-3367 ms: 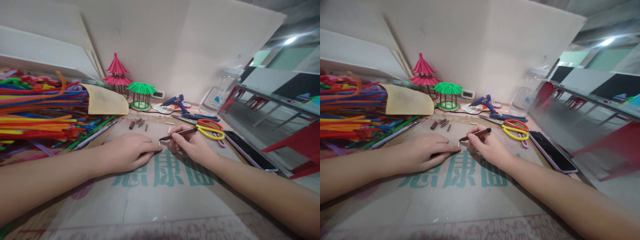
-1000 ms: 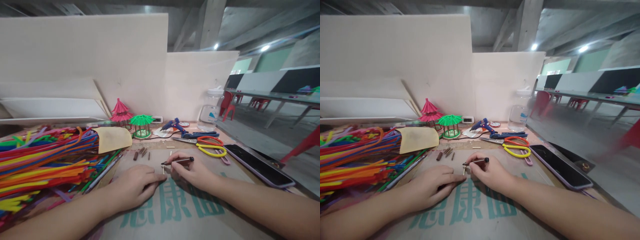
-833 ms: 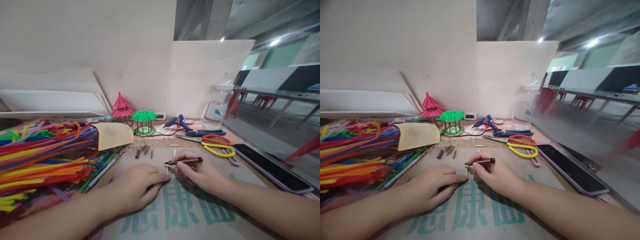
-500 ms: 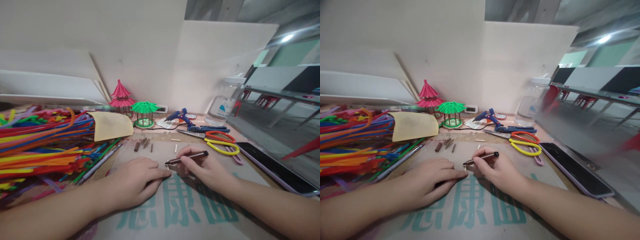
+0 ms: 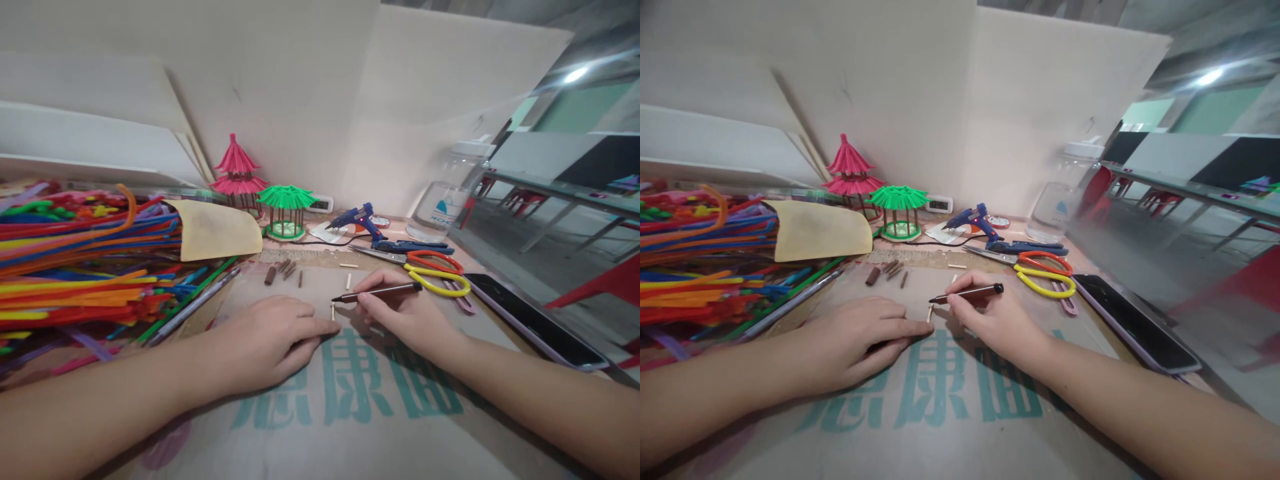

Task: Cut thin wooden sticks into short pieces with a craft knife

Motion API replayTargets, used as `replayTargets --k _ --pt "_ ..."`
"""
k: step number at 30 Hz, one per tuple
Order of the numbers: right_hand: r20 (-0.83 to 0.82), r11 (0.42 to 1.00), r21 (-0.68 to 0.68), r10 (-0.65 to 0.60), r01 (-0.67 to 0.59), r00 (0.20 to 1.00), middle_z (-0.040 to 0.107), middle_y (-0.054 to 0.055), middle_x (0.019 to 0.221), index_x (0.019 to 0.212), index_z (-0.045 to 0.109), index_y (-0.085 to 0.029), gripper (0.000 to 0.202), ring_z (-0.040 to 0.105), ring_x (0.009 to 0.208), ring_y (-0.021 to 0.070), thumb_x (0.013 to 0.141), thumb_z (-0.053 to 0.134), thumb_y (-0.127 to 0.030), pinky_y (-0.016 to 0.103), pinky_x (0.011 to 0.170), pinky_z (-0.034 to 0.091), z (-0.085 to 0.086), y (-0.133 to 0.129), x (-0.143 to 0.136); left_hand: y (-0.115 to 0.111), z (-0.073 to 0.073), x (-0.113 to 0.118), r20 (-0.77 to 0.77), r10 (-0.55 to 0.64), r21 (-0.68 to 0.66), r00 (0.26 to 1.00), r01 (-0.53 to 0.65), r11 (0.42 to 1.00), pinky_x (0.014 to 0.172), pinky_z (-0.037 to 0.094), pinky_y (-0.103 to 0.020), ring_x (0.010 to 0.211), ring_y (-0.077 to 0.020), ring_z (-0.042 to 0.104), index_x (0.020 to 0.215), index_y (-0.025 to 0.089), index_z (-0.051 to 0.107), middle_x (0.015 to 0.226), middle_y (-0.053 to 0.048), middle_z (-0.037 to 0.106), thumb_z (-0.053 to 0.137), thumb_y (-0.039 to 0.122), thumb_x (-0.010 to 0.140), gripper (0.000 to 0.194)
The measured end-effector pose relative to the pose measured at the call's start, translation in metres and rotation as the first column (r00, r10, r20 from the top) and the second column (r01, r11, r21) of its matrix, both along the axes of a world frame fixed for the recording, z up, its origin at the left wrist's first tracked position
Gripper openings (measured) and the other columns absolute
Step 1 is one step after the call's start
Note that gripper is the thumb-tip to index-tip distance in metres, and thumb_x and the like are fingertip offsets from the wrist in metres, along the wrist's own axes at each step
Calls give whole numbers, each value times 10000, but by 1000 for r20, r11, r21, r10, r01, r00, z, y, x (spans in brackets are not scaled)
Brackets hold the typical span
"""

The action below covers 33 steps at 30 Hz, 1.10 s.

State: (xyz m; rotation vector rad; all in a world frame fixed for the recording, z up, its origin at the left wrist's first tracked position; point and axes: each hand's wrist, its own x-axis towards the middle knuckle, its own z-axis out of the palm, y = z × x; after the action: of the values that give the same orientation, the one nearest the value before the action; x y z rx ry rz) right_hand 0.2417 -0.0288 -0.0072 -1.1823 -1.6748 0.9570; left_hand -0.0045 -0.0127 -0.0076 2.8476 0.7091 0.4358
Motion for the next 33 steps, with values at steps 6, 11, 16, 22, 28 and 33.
replayTargets --k 6,11,16,22,28,33 --pt "49 1000 19 -5 4 999 616 -9 672 843 551 -219 167 584 573 142 890 615 -366 269 535 473 2 -2 2 0 2 2 15 -9 25 1000 9 1000 738 484 -287 778 -185 652 1269 282 699 890 -33 712 465 252 1014 348" --pt "58 1000 19 -1 0 998 590 -20 647 838 547 -223 157 556 558 138 883 606 -361 266 525 445 3 -3 1 1 3 3 0 -20 27 1000 20 999 719 472 -278 769 -180 650 1273 274 699 891 -35 713 450 240 1014 360" --pt "87 998 36 53 -57 995 602 -6 649 863 624 -214 127 601 618 160 878 588 -335 270 543 449 5 -2 0 1 5 4 3 -31 18 1000 31 999 777 486 -274 809 -174 661 1258 258 701 928 -35 733 439 219 1001 369" --pt "87 998 21 64 -66 994 610 -4 629 828 632 -217 113 593 596 155 868 576 -307 261 528 435 8 -3 -1 1 5 4 4 -39 45 999 39 998 717 470 -274 800 -179 664 1254 253 702 919 -36 728 440 223 1008 360" --pt "46 997 -33 70 -68 996 610 -14 623 820 611 -210 110 564 540 138 859 595 -312 257 515 440 8 -3 -1 0 4 3 -4 -3 59 1000 3 998 699 461 -269 794 -181 657 1254 233 706 885 -44 711 438 248 1018 357" --pt "49 997 -22 75 -74 996 620 -9 638 827 619 -204 110 569 553 135 864 594 -304 256 528 445 7 -3 -3 1 3 3 -9 -4 57 1000 4 998 705 464 -278 792 -185 662 1258 245 708 889 -40 718 459 238 1013 349"
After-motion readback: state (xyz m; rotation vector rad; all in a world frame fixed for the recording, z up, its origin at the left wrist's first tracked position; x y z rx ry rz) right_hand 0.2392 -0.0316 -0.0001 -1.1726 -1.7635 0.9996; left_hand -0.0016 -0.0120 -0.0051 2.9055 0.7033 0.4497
